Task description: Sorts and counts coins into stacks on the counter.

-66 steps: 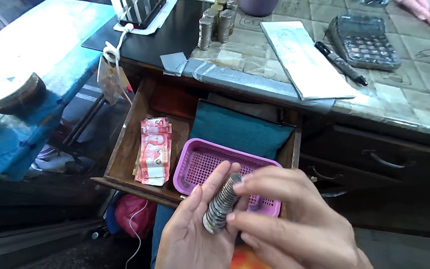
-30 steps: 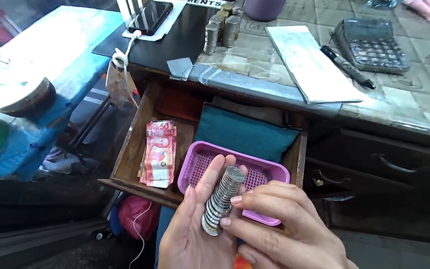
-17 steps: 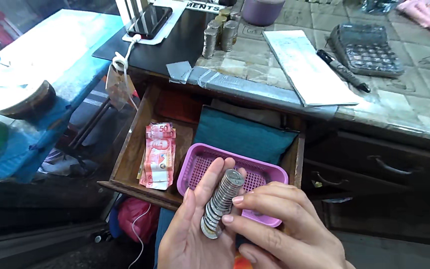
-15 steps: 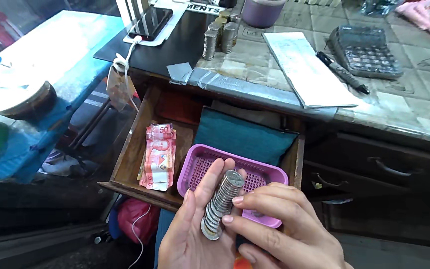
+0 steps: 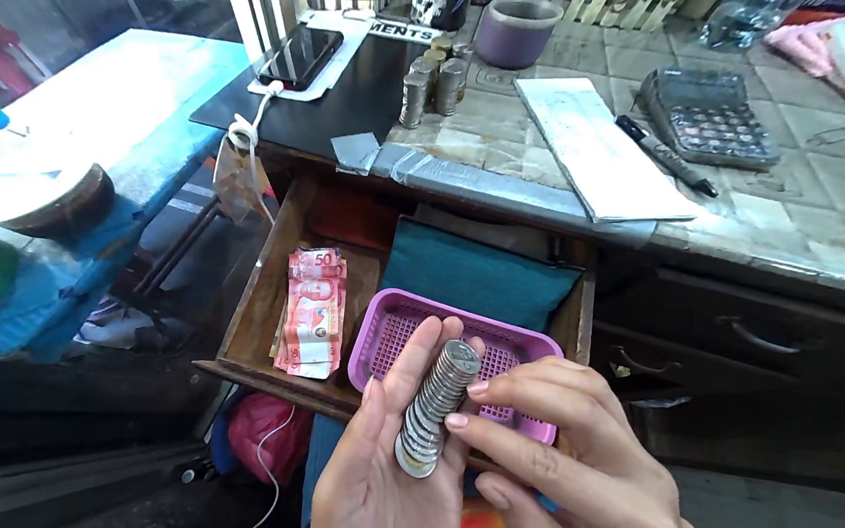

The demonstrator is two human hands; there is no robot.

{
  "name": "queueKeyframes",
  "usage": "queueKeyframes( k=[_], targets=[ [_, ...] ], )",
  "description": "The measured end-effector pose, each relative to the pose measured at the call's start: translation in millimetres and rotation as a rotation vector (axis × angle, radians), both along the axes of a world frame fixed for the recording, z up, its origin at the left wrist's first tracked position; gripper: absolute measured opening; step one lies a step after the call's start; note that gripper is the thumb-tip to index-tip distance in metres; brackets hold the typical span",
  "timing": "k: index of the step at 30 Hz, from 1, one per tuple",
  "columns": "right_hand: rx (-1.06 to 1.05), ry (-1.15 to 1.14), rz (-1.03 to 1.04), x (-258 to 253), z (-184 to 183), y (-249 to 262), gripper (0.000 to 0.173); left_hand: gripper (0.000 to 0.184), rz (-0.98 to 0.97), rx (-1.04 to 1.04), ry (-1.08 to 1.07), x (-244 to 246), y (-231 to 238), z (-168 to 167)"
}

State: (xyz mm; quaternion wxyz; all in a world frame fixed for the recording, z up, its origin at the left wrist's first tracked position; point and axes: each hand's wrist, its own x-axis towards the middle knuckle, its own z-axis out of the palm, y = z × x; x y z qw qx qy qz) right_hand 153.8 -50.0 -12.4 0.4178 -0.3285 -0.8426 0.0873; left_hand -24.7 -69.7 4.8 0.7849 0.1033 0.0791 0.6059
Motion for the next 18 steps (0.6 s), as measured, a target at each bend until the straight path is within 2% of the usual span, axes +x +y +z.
queueKeyframes(
  k=[18],
  targets=[
    [-0.018,0.031,-0.018,0.9,-3.2,-0.2,0.028,0.053,0.011,-0.011,0.009,0.6,-0.7,0.4]
  ],
)
